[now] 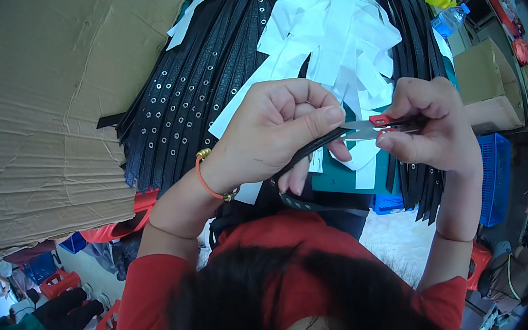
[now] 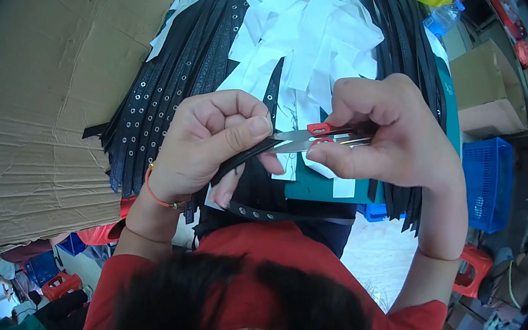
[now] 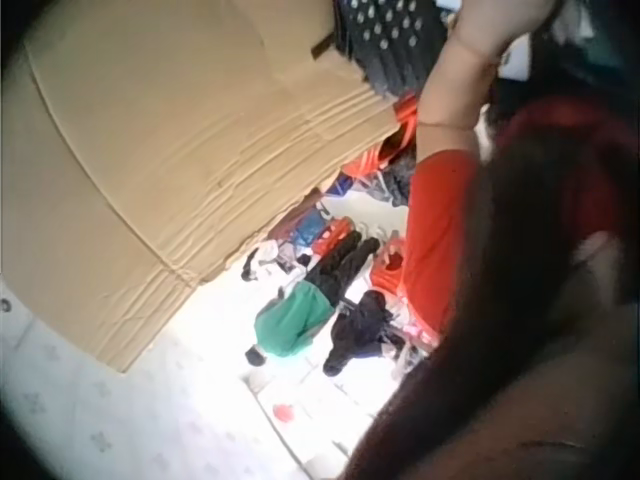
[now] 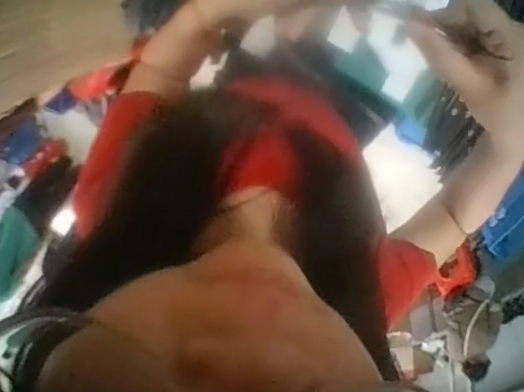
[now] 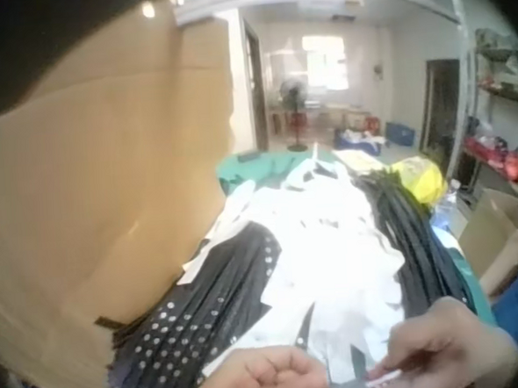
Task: Use pliers to trim or adjust metal components on black belts in a factory assembly line.
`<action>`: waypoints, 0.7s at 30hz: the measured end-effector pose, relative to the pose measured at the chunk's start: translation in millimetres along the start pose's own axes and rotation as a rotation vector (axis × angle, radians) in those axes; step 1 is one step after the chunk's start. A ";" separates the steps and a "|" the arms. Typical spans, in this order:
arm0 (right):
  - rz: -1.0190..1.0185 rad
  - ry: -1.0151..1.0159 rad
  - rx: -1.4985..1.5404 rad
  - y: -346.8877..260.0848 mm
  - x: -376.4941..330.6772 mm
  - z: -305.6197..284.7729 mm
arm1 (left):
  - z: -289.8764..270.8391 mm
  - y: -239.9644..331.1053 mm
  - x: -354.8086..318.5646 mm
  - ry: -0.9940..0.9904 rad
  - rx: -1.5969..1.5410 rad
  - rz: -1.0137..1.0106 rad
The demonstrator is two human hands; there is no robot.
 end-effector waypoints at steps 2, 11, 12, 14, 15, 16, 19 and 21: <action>0.027 -0.039 0.109 11.8 3.3 4.6 | -0.4 -2.7 -1.2 -0.012 0.003 -0.046; 0.109 -0.065 0.478 45.2 -8.9 27.3 | 7.7 -17.0 -3.2 -0.149 -0.044 -0.169; 0.106 -0.058 0.503 47.2 -9.7 28.3 | 8.4 -18.1 -3.1 -0.166 -0.044 -0.173; 0.111 -0.041 0.503 48.6 -11.2 29.5 | 9.8 -19.3 -2.5 -0.185 -0.045 -0.176; 0.115 -0.026 0.506 50.1 -11.4 30.1 | 9.7 -19.6 -2.0 -0.183 -0.054 -0.176; 0.115 -0.027 0.506 52.3 -12.0 32.5 | 9.8 -19.7 -1.5 -0.182 -0.062 -0.176; -0.057 0.105 0.343 49.7 -14.8 25.9 | 10.3 -16.3 -0.3 -0.184 -0.031 -0.148; 0.179 0.253 0.999 71.8 -18.5 21.9 | 10.6 -12.6 0.8 -0.094 -0.033 -0.032</action>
Point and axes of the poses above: each hand's wrist, its own x-axis towards the middle knuckle, its own z-axis out of the palm, y = z × x, the point moved 8 cm from there along x, towards the middle knuckle, and after that the axes turned 8 degrees about y, right-handed, at the moved point
